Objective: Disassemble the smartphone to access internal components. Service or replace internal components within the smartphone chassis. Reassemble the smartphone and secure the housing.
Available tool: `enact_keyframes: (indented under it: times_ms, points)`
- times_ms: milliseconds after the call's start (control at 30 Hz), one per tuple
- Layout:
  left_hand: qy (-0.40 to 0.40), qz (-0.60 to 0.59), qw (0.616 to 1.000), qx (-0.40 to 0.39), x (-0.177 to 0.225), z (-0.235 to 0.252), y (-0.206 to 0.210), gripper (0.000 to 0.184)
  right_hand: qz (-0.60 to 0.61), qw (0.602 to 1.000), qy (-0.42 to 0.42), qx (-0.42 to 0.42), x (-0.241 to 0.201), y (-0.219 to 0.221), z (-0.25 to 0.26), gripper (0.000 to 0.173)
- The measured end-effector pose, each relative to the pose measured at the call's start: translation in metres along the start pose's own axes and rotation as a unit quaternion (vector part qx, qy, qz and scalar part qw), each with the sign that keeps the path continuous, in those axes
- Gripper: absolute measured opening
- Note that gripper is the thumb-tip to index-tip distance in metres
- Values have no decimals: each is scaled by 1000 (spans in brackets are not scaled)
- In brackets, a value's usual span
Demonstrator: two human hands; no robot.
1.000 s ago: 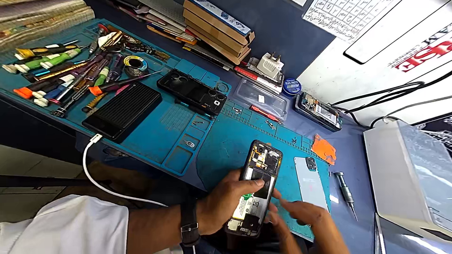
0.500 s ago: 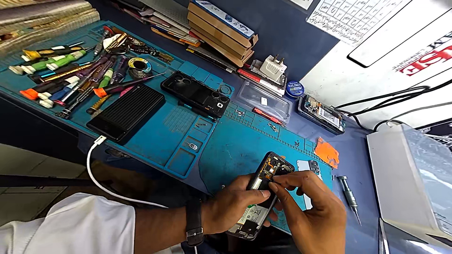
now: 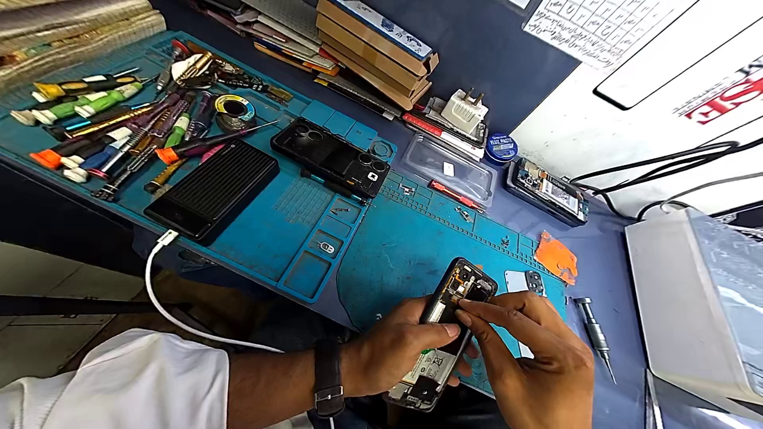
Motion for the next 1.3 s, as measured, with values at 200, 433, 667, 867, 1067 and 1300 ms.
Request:
enact_keyframes:
  times_ms: [200,433,667,867,1067,1300]
  points:
    - [-4,31,999,-23,-1,1,4,28,61,996,51,-45,12,0,5,4]
    - [-18,-52,997,-48,1,-3,4,52,179,982,48,18,12,-9,-11,8]
    - [-6,-159,987,13,10,-1,1,69,136,990,5,-22,-48,0,-59,24]
    - [-2,-140,983,120,14,3,2,60,29,997,-10,66,-62,8,-72,24]
    - [11,-43,989,138,23,1,0,59,136,982,25,129,-42,7,-83,20]
    - [36,4,974,224,24,-2,-11,83,249,955,88,136,-30,7,-84,18]
Point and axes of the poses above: each hand's wrist, its own z-axis towards the middle knuckle, its own y-axis out of the palm, x = y × z, the point moved 8 cm from there along z, towards the middle knuckle, and after that the axes turned 10 degrees about -z, right-handed, at the moved point
